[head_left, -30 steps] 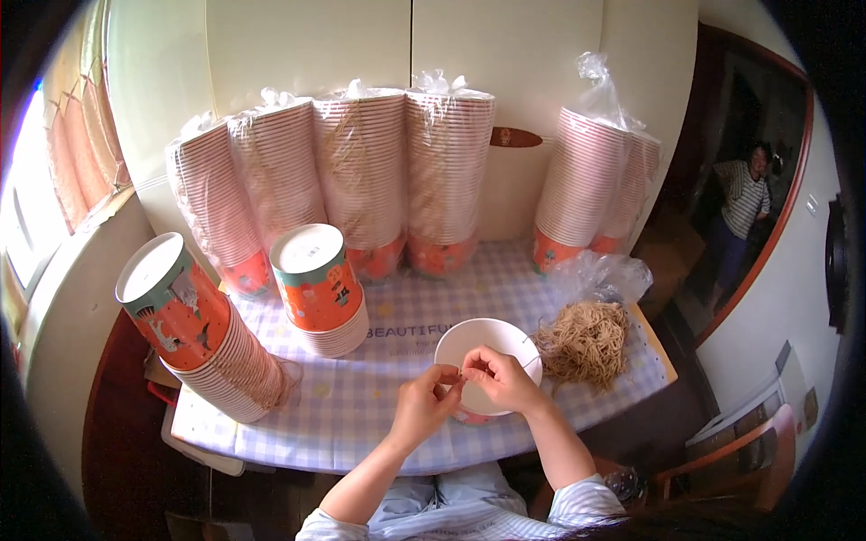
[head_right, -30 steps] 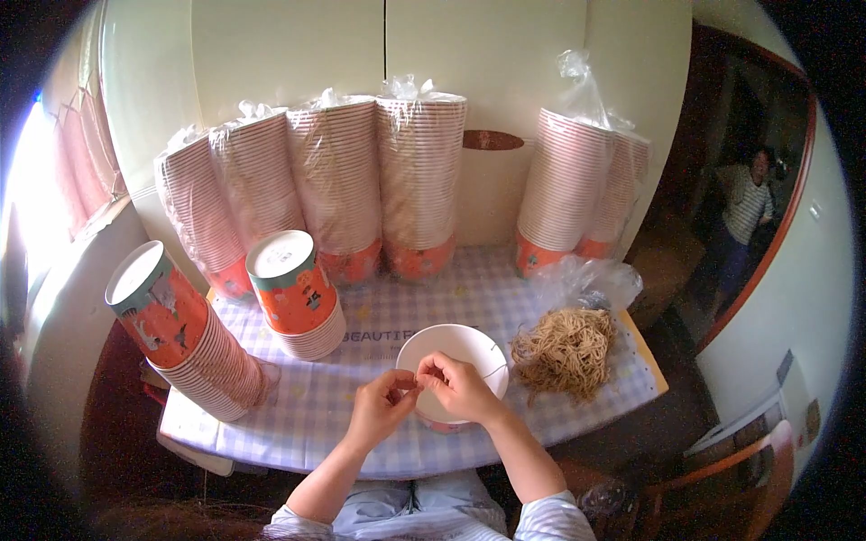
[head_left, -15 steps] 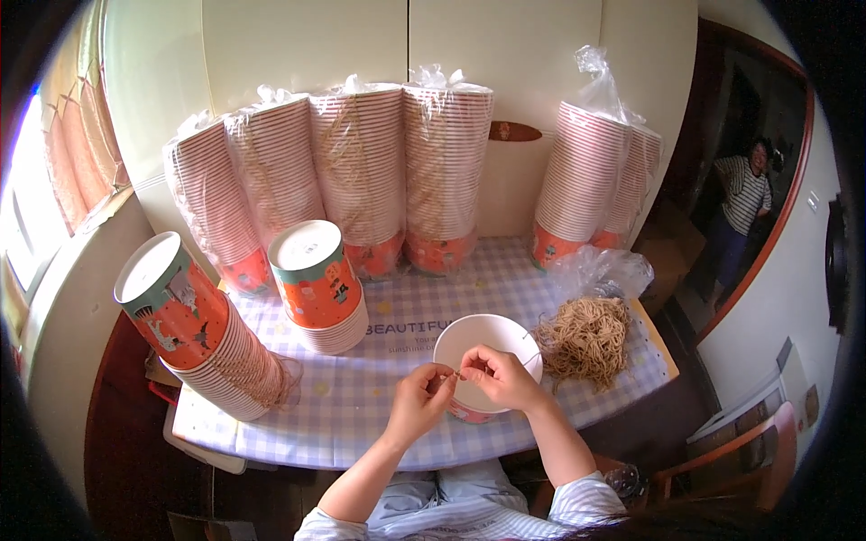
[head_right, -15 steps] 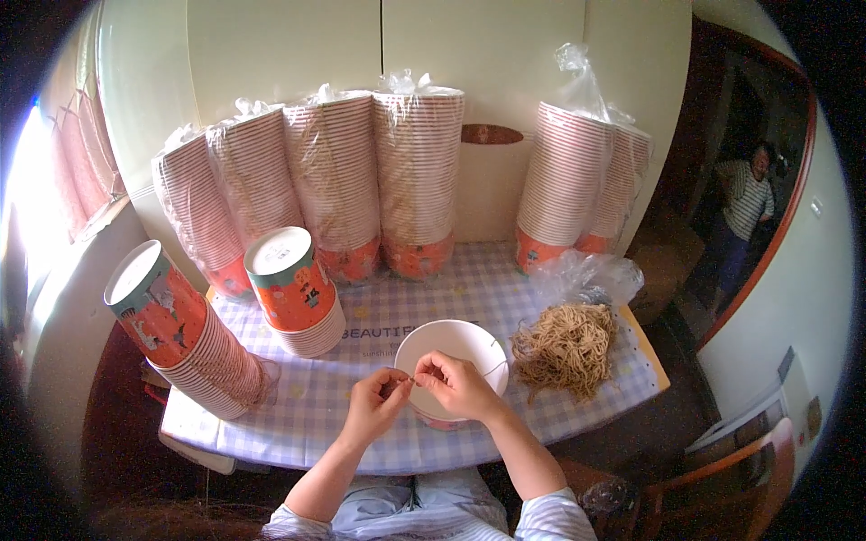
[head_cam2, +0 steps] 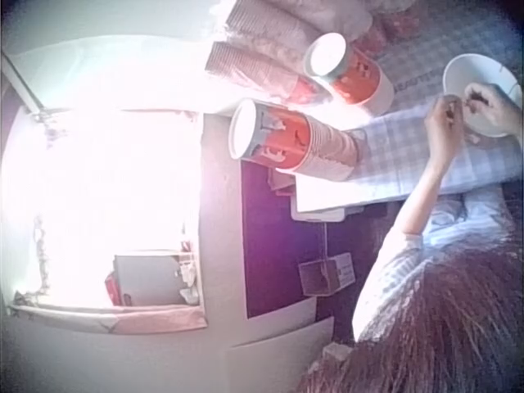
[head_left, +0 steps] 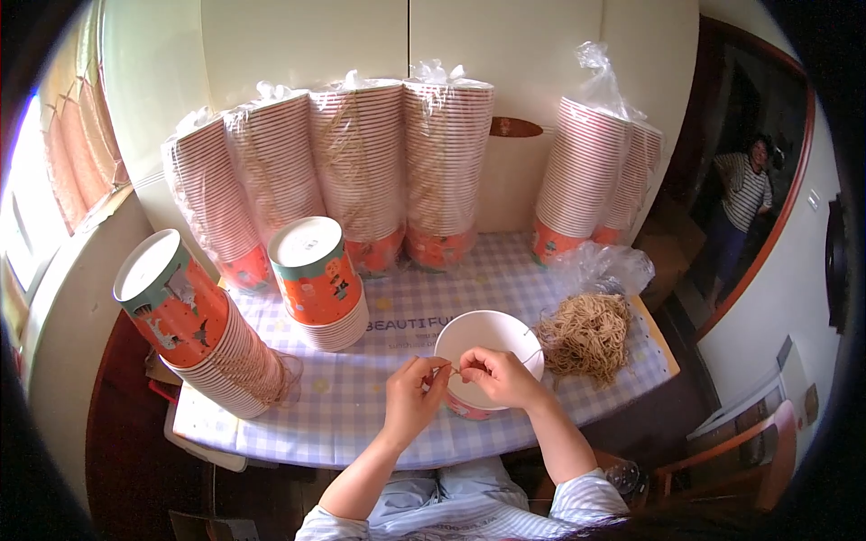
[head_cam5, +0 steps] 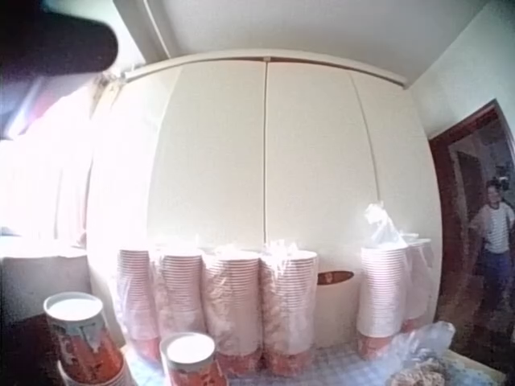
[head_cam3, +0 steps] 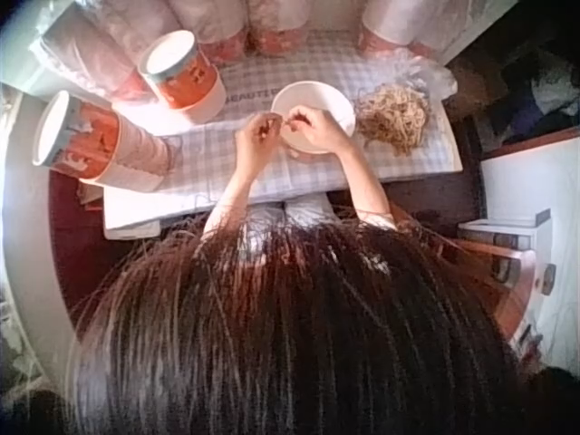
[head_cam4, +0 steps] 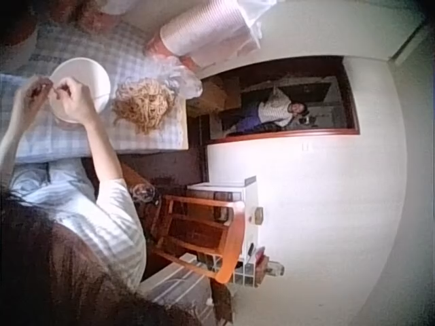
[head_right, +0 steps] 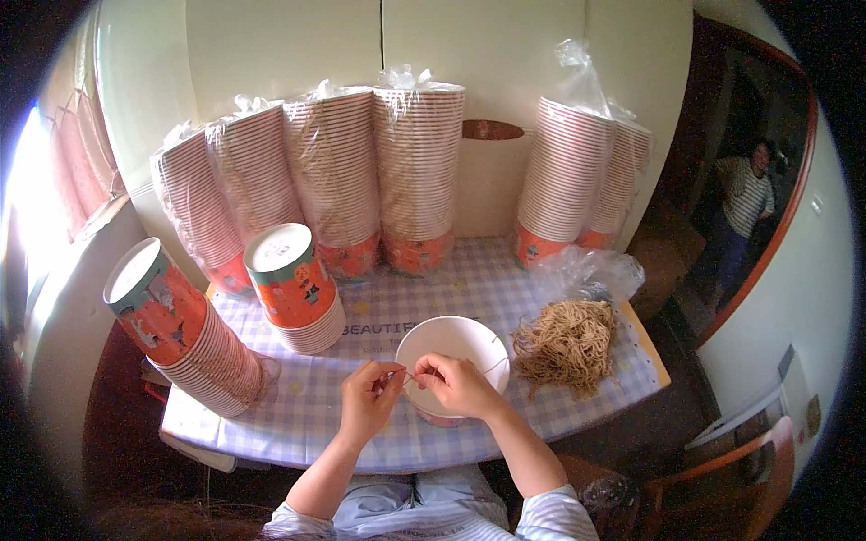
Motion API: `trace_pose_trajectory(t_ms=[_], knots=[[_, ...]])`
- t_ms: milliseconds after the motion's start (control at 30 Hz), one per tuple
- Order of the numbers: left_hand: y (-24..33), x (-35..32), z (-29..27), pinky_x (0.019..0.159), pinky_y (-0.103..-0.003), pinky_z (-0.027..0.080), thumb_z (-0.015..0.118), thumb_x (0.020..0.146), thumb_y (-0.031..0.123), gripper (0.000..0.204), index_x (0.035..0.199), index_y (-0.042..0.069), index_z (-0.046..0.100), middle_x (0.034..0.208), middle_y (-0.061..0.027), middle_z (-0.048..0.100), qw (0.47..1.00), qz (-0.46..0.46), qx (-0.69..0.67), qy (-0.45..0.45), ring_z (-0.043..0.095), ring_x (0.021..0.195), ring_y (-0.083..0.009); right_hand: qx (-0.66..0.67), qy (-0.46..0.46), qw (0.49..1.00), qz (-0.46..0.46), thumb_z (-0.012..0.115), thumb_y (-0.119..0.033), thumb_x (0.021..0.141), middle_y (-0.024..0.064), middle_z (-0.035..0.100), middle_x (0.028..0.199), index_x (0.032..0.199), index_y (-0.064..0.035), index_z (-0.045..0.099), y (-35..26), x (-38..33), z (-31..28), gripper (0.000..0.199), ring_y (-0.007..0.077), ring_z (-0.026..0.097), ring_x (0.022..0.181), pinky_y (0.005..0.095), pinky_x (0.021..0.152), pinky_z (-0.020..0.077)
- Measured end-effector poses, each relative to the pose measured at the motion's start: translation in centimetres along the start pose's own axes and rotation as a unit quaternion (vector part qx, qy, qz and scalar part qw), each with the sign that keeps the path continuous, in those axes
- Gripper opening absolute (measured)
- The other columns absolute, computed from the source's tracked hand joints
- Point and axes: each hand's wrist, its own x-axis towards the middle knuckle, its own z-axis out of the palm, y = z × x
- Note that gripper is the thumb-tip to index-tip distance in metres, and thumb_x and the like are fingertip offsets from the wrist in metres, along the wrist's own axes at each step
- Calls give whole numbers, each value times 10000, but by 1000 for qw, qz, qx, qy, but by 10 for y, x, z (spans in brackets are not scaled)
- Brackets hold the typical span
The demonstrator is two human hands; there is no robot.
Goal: Threading string handles through pre-punched holes in paper bowls or containers.
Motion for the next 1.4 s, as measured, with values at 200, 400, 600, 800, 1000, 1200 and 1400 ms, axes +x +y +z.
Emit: trace_pose_trajectory(t_ms=[200, 400, 600, 800, 1000, 1200, 1400], knots=[[-5, -1, 0, 475, -227, 380, 615, 744, 33, 61, 805, 36, 613, 628, -58, 519, 1000, -1, -4, 1, 471, 535, -104, -40, -10, 999, -9, 535, -62, 792, 97, 596, 720, 828, -11, 535, -7, -1, -4, 63, 208, 596, 684, 300, 618, 452], [-8, -2, 1, 479, -234, 389, 614, 736, 18, 68, 802, 30, 606, 642, -65, 514, 999, 21, 42, 9, 487, 534, -122, -97, -48, 994, -18, 534, -54, 766, 108, 591, 712, 816, -21, 540, -9, 1, -5, 60, 255, 591, 683, 325, 611, 449], [-8, -4, -1, 491, -233, 395, 623, 720, 9, 98, 813, 34, 606, 690, -67, 519, 1000, 4, 23, -3, 504, 565, -117, -39, -29, 999, 1, 527, -36, 778, 87, 579, 686, 796, -17, 538, -10, -2, -6, 28, 188, 577, 649, 291, 602, 445], [7, 3, -10, 617, -298, 424, 657, 658, 27, 164, 812, 67, 613, 810, -59, 545, 980, 153, 128, -8, 517, 736, -204, -13, 21, 1000, 1, 532, -28, 795, 72, 581, 702, 795, -5, 527, -13, -3, -4, 23, 153, 573, 664, 273, 612, 449], [6, 1, -9, 628, -326, 424, 675, 635, 38, 162, 778, 79, 611, 800, -56, 549, 973, 166, 154, -42, 508, 746, -235, 19, 0, 1000, -21, 546, -40, 816, 72, 587, 747, 913, -10, 470, -6, -4, 2, 127, 147, 586, 709, 272, 638, 461], [7, -5, -10, 622, -327, 419, 667, 638, 25, 143, 757, 70, 602, 779, -65, 544, 975, 155, 159, -26, 509, 730, -241, 98, 24, 994, -38, 523, -24, 831, 73, 559, 774, 998, -25, 366, -6, -8, 2, 229, 120, 557, 754, 254, 710, 437], [-23, -18, -15, 614, -332, 424, 653, 658, 35, 116, 750, 76, 596, 766, -64, 544, 984, 108, 141, 35, 512, 725, -243, 151, 87, 984, -40, 535, -38, 829, 46, 530, 776, 949, -28, 388, -20, -20, -7, 190, 117, 544, 752, 247, 709, 435]])
